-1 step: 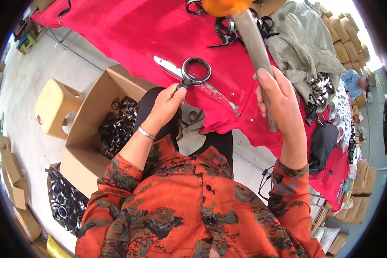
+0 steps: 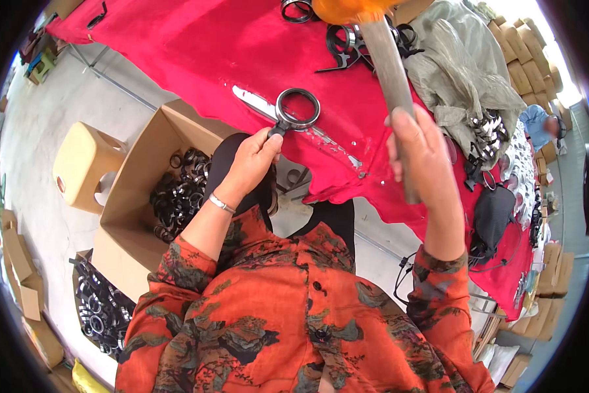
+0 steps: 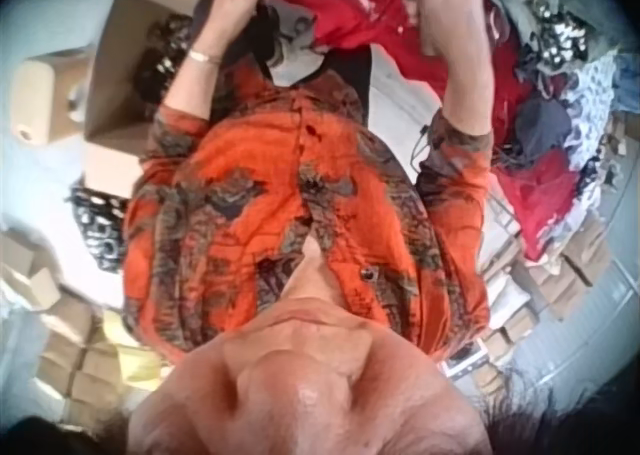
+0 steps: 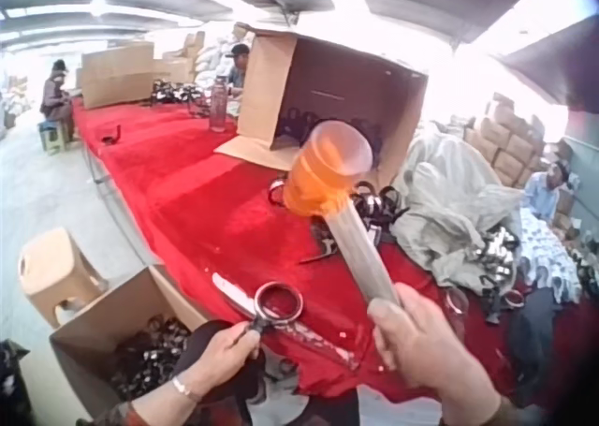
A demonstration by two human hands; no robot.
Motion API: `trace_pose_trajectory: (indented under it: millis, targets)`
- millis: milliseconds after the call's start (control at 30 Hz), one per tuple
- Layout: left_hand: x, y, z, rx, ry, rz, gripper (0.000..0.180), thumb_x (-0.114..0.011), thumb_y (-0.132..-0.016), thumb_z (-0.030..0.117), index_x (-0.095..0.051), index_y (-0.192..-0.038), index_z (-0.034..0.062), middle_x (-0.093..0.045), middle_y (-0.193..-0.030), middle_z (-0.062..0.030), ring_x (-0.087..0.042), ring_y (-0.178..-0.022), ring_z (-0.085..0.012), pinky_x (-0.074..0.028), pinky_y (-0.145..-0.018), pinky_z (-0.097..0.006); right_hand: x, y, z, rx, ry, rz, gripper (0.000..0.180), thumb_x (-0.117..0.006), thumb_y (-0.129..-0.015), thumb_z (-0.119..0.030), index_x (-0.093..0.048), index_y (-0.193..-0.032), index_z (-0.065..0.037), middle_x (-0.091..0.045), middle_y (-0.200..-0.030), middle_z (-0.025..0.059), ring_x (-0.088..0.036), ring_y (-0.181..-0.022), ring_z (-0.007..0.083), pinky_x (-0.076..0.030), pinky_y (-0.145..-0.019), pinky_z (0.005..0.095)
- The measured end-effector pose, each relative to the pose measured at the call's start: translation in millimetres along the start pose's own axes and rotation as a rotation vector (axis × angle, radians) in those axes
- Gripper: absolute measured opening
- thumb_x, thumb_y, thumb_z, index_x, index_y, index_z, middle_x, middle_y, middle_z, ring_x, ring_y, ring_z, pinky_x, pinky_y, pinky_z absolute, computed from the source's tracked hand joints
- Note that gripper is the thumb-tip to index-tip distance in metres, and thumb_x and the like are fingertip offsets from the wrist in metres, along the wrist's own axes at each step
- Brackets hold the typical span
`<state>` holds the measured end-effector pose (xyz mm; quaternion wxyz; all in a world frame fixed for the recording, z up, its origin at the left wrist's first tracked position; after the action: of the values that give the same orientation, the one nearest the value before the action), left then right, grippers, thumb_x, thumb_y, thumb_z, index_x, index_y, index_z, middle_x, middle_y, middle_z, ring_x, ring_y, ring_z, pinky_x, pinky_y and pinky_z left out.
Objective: The recorder uses a rubber mallet to hammer metal rings into plastic holders on a red-clothed table in a factory environment.
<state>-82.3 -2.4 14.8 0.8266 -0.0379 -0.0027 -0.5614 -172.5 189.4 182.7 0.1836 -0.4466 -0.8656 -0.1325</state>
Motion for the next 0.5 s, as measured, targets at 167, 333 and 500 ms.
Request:
trace_pose_trajectory:
  millis: [167, 333, 500]
  targets:
    - [-7.3, -2.5, -2.8, 0.006, 0.012, -0.011, 0.031, -0.047, -0.098, 0.035, -0.054, -0.084, 0.008, -0.055, -0.071, 0.0012, -0.05, -0.061, -0.006, -0.04, -0.052, -0.02, -16.0, 4.8, 87.7, -0.383, -0.201, -0.178, 0.04, -0.053, -0.093, -0.045, -0.049, -0.092, -0.006, -0.047, -0.06, 0.0005, -0.047, -0.045, 0.0102, -0.041, -0.039, 0.0266]
    - [-1.3, 4.1, -1.4, -0.01, 0.002, 0.048, 0.031, -0.047, -0.098, 0.035, -0.053, -0.085, 0.008, -0.054, -0.071, 0.0006, -0.051, -0.062, -0.0062, -0.04, -0.052, -0.02, 6.8, 20.9, 59.0, -0.28, -0.37, -0.106, 0.043, -0.052, -0.093, -0.047, -0.049, -0.094, -0.004, -0.048, -0.062, 0.0021, -0.044, -0.043, 0.0096, -0.038, -0.038, 0.0247]
    - [-5.4, 0.1, 1.8, 0.073, 0.02, 0.085, 0.031, -0.049, -0.098, 0.032, -0.052, -0.082, 0.0043, -0.052, -0.067, -0.0011, -0.051, -0.064, -0.0098, -0.043, -0.061, -0.026, -42.1, 38.2, 105.7, -0.422, -0.265, -0.204, 0.038, -0.049, -0.095, -0.045, -0.05, -0.096, -0.007, -0.048, -0.061, 0.0024, -0.045, -0.043, 0.0106, -0.039, -0.038, 0.0258]
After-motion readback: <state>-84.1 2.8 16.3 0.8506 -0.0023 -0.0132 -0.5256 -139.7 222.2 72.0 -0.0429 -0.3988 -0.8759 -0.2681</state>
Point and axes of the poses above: each hand's wrist, its own y-axis away from the middle knuckle, its own x-axis out of the back of the hand, z = x × y, the point moved 9 cm from there along -y, towards the middle knuckle
